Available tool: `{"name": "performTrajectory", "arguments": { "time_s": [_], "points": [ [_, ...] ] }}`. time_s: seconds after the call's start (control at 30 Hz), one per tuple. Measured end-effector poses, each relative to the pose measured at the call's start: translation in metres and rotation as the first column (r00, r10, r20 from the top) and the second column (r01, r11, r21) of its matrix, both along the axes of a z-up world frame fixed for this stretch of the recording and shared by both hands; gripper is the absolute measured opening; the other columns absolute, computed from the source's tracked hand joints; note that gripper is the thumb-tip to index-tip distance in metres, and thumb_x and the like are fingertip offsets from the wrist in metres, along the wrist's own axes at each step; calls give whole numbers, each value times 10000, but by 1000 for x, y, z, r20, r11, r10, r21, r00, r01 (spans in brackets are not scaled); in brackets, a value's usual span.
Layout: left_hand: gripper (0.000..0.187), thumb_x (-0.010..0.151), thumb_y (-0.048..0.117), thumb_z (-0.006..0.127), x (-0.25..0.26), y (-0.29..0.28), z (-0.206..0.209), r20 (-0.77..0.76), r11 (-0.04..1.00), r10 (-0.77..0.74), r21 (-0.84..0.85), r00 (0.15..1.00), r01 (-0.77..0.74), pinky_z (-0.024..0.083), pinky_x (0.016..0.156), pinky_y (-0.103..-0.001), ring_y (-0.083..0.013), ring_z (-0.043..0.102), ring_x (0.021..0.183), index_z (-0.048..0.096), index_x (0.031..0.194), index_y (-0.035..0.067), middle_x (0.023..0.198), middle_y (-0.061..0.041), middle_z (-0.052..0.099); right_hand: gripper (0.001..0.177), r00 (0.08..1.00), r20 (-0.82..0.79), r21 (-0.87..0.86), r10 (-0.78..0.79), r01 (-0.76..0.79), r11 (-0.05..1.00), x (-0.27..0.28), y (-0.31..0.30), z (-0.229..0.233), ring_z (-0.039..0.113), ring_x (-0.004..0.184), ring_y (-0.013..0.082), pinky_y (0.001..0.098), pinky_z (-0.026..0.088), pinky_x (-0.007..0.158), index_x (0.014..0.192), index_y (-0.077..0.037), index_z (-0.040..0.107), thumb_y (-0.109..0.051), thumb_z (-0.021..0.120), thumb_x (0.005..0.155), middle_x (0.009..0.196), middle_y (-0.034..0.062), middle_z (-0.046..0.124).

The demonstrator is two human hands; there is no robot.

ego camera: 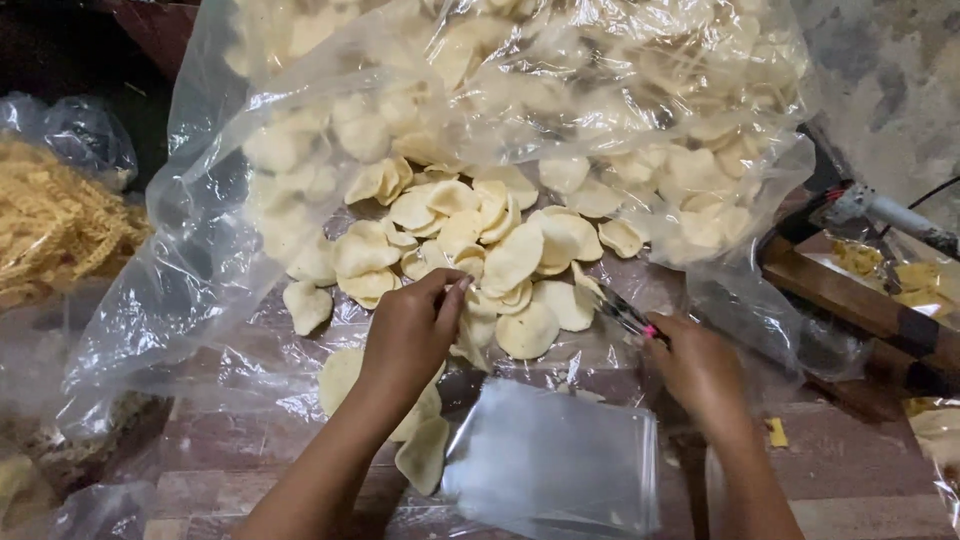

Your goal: A person is manually filling small plastic bags with crackers and sealing them using a manual heat sealer.

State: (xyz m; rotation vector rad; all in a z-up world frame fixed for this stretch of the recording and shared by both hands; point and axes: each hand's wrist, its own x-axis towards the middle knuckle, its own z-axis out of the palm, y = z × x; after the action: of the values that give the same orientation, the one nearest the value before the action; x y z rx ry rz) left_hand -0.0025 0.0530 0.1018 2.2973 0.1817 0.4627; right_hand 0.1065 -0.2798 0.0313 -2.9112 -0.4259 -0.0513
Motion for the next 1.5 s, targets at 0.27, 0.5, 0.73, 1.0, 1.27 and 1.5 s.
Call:
{"name": "performTrajectory", "arguments": {
  "time_s": [0.27,0.5,0.73,1.0,1.27,1.5],
  "points": [
    [256,1000,174,547,11,-49,-17,155,974,-103,217,982,68,506,517,-430,-318,697,648,692,1178,62,822,-126,754,534,852,-492,679,182,244,693,-63,-23,52,754,906,180,290,575,781,1325,-93,753,-189,751,800,1124,77,857],
    [265,1022,144,616,-9,-84,-47,402,895,-323,425,857,137,378,356,-374,-207,498,434,647,1278,87,630,-78,616,527,832,-484,658,272,141,740,-71,18,23,688,776,147,255,548,673,1331,-149,732,-273,755,820,1095,35,822],
    [337,1017,182,532,-9,-29,20,-18,989,-64,-133,998,61,422,428,-269,-111,522,403,701,1303,127,565,-20,682,711,974,-104,413,200,-141,900,-104,1,71,666,1236,238,406,516,975,1471,-305,548,-450,719,796,1527,6,567],
    [386,955,380,593,5,-21,26,-82,947,-207,-269,975,178,474,686,-254,-82,660,631,679,1317,277,625,-9,692,427,743,450,-279,496,-411,868,-89,35,82,742,785,295,446,606,600,1266,-158,683,-179,736,843,1110,78,760],
    [1002,775,333,858,12,-23,-58,50,985,-127,127,991,119,435,928,-466,-285,556,1034,265,1560,139,1436,-126,542,428,975,69,225,210,-220,949,-64,39,99,623,776,185,348,539,638,1348,-297,653,-309,645,920,1299,-6,710],
    [754,768,516,697,8,20,-17,-290,951,-106,-309,951,11,548,925,-413,-259,630,1242,473,1438,253,1453,-56,606,353,910,-373,-66,-184,171,983,-34,9,67,651,586,139,252,522,466,1400,-254,584,-282,526,1053,911,37,766]
  ]
}}
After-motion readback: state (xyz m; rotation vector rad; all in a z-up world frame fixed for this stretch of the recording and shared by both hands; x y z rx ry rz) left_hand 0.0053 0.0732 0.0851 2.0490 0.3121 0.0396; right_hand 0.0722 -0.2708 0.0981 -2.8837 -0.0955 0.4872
